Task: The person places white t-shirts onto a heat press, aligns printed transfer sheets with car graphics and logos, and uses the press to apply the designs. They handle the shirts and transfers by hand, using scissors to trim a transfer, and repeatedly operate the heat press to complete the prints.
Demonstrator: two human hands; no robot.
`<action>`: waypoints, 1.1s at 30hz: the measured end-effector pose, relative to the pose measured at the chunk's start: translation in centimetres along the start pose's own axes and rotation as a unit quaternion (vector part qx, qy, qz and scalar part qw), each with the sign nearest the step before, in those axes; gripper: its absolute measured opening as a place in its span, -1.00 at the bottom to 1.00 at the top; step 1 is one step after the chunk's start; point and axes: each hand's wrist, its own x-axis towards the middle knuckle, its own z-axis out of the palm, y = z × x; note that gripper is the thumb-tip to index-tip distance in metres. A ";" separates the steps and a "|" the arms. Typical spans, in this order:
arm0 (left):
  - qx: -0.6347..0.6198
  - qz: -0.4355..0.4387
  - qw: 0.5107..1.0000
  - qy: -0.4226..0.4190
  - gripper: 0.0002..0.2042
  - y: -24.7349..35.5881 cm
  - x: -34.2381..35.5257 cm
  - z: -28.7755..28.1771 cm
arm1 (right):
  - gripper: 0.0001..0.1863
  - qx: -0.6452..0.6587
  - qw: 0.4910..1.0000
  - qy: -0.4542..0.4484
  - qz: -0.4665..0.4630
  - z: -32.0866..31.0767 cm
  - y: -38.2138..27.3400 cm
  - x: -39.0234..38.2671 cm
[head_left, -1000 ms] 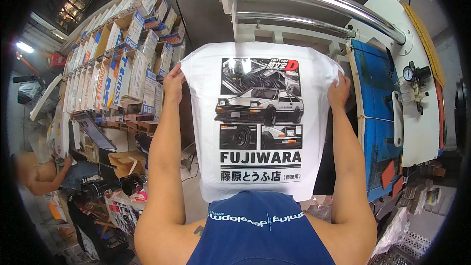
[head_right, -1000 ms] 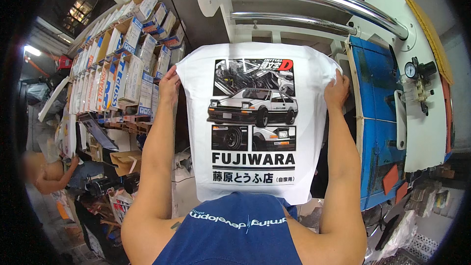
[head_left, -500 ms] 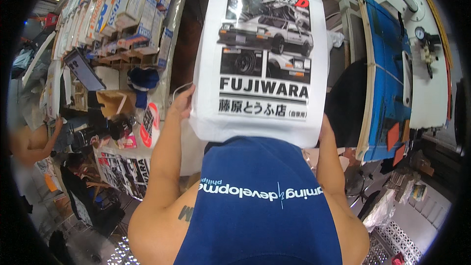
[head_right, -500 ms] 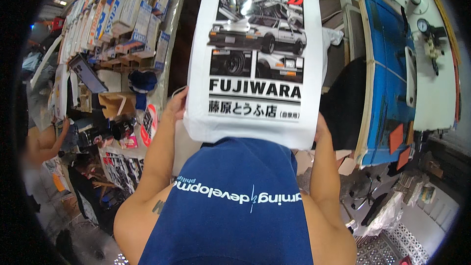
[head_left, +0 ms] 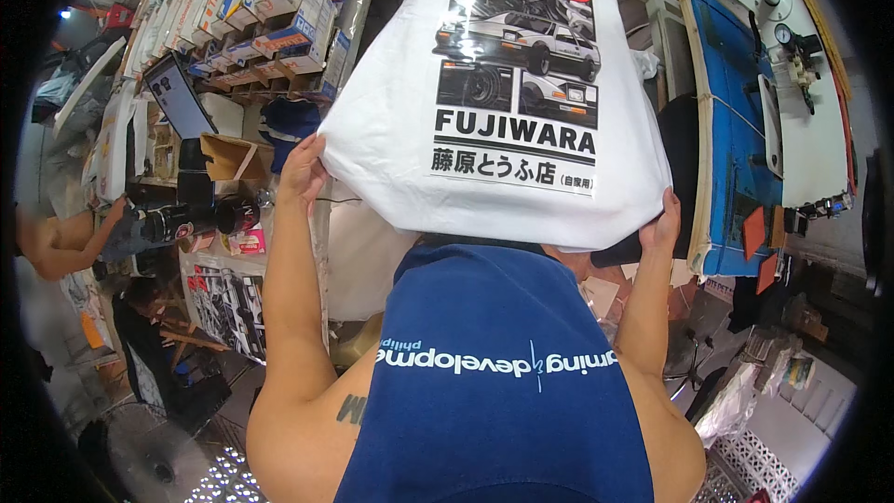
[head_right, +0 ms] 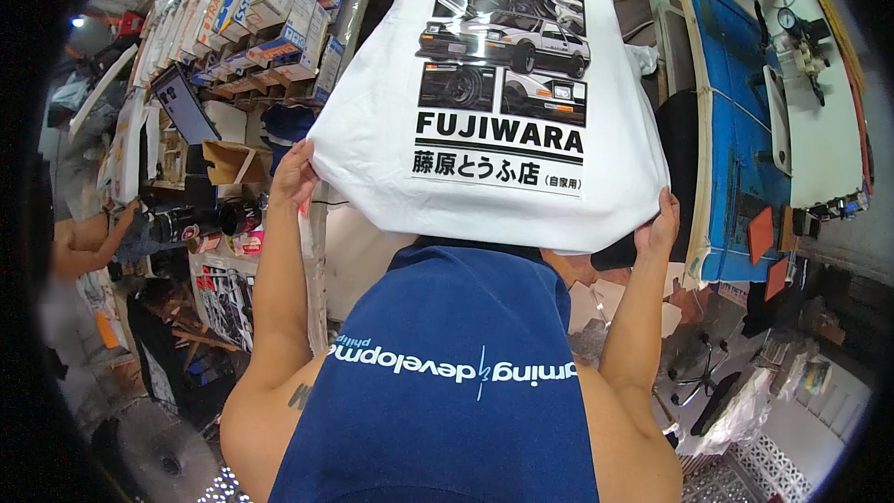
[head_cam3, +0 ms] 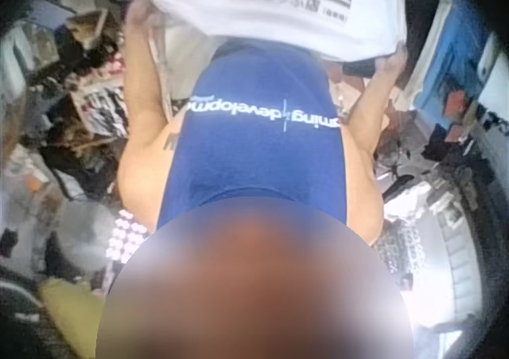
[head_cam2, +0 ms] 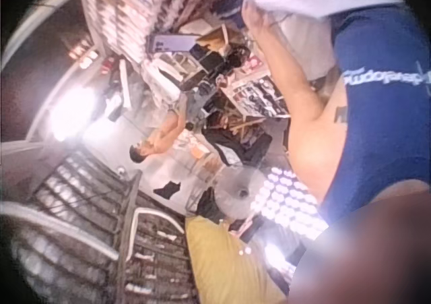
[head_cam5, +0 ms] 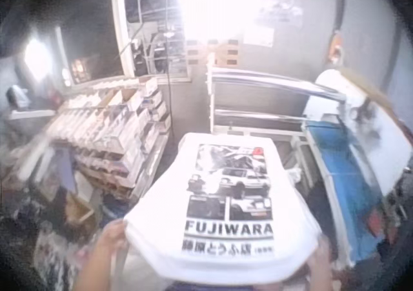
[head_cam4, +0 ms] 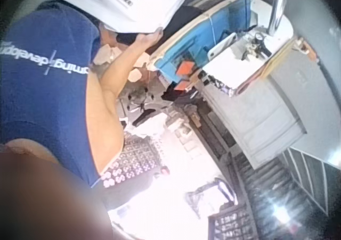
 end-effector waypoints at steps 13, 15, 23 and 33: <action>-0.005 0.045 0.999 -0.001 -0.63 -0.8 0.4 -2.7 | -0.58 0.032 0.994 0.018 -0.099 -1.0 0.4 -1.3; 0.004 0.045 0.999 0.014 -0.63 -0.6 0.2 -3.0 | -0.60 -0.004 0.993 0.024 -0.117 -0.7 0.1 -1.6; 0.050 0.055 0.997 0.026 -0.64 -0.6 0.1 -3.9 | -0.70 -0.296 0.930 0.109 -0.187 -0.5 -0.3 -2.2; 0.168 0.082 0.981 0.054 -0.62 0.0 -1.1 -2.2 | -0.65 -0.222 0.954 0.114 -0.167 -2.5 0.6 -0.3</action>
